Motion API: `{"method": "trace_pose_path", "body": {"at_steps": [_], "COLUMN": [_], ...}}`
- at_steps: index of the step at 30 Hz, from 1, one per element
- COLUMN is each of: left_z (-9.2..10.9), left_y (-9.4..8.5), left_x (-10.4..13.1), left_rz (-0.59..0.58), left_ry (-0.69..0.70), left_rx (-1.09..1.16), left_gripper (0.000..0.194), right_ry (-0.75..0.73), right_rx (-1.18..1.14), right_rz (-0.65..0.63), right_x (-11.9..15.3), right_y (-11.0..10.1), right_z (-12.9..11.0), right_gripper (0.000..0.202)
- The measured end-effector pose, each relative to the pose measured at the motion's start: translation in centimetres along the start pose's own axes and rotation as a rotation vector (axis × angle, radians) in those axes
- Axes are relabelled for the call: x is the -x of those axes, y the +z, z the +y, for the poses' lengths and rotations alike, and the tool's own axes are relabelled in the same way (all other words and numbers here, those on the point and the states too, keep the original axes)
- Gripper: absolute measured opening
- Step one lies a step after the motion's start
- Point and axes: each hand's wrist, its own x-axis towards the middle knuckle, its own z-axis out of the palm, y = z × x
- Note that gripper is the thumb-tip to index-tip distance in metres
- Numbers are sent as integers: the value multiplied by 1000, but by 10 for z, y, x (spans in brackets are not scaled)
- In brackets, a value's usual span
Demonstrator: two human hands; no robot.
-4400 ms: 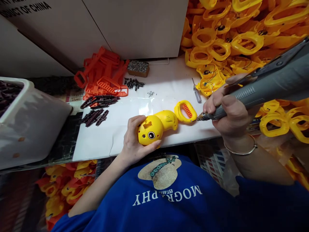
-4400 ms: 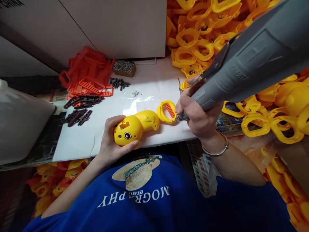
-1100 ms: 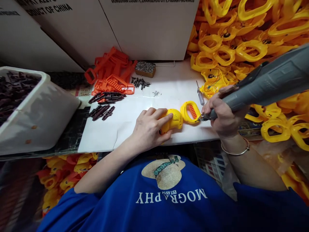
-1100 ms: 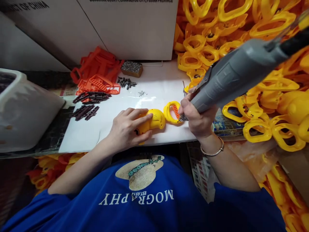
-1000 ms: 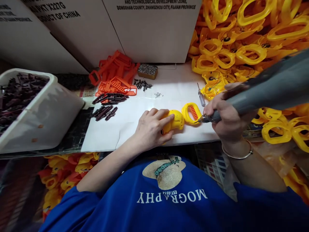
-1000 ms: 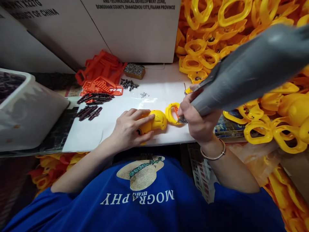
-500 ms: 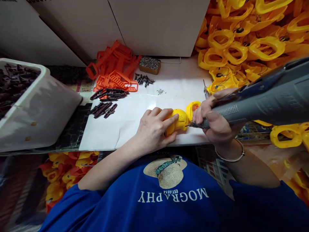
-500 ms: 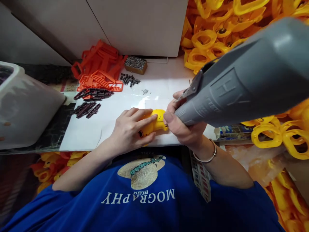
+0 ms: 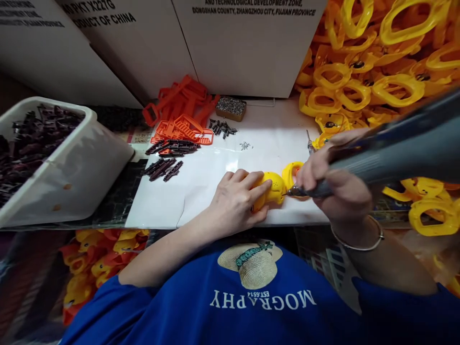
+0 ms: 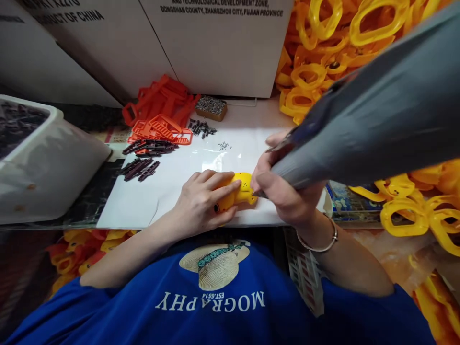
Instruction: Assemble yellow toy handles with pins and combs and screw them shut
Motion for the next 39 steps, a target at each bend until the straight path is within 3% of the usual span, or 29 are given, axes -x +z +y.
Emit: {"method": "trace_pose_path", "body": {"at_steps": [3,5,11,18,26,32,35,39], "left_z": [0,0,-1,-3,-8,-5,-4,-6], "left_y": [0,0,-1,-3,-1,-3,1,15], "left_x": [0,0,-1,-1,-4,-4,0,11], "left_rz": [-20,-25,-35,-48,-73,-85,-7,253], "left_ry": [-6,-10,-19,-16,-47,-55,-55,-222], "left_rx": [6,22,60,79,117,114,217,509], "left_gripper": [43,44,44,43,49,45,39,45], "right_ry": [-113,-136,-123,-6,-99,-67,-71,-91], "right_rx": [-71,-95,-62,-51,-42,-138,-141,-94], "right_rz": [141,166,161,64,-10,67,35,-33], "right_x": [-22,-35,-45,-43,-45,-47,-44,-37], "right_y": [13,21,28,26,30,27,23,15], "right_z": [-7,-2,23,26,35,41,38,31], "right_gripper": [30,30,27,29,22,24,29,31]}}
